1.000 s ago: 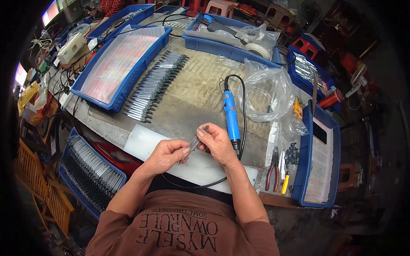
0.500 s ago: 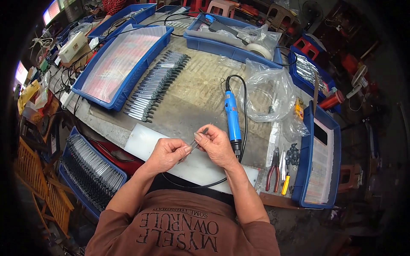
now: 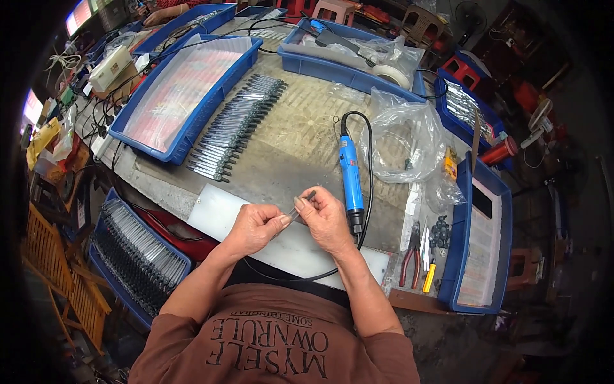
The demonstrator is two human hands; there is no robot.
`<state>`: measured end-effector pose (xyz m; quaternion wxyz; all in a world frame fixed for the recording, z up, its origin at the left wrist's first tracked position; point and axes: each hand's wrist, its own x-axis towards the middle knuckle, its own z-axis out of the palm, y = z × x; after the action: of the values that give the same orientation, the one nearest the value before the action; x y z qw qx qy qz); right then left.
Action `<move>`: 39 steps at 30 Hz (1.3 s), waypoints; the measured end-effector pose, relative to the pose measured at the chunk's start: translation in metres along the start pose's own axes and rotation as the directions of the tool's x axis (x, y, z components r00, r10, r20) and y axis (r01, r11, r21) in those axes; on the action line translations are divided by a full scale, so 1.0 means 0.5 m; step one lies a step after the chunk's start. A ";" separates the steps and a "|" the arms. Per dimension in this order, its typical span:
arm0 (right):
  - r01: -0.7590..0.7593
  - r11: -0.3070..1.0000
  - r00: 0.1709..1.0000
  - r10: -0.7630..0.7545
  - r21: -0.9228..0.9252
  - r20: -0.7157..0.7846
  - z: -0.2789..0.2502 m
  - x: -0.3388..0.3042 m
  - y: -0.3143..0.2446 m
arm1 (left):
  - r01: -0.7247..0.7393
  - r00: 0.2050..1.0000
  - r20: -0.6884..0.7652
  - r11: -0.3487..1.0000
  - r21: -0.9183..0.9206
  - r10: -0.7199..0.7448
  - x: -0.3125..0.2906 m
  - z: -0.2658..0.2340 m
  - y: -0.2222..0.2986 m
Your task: The person assembles metal compass parts by fitting small components together by hand and driving screws into them with an electric screwdriver, then places the assembled compasses into a tray.
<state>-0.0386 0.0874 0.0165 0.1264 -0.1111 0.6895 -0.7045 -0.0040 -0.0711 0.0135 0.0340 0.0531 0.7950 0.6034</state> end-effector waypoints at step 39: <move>0.296 0.666 0.915 0.009 -0.685 0.404 -0.020 -0.062 -0.021 | -0.295 0.919 0.373 0.855 0.426 0.130 -0.028 -0.011 -0.003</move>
<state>-0.0127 0.1073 0.0275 0.1427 -0.3392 0.8649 -0.3413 0.0091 -0.0783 0.0132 0.0851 0.2490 0.8899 0.3726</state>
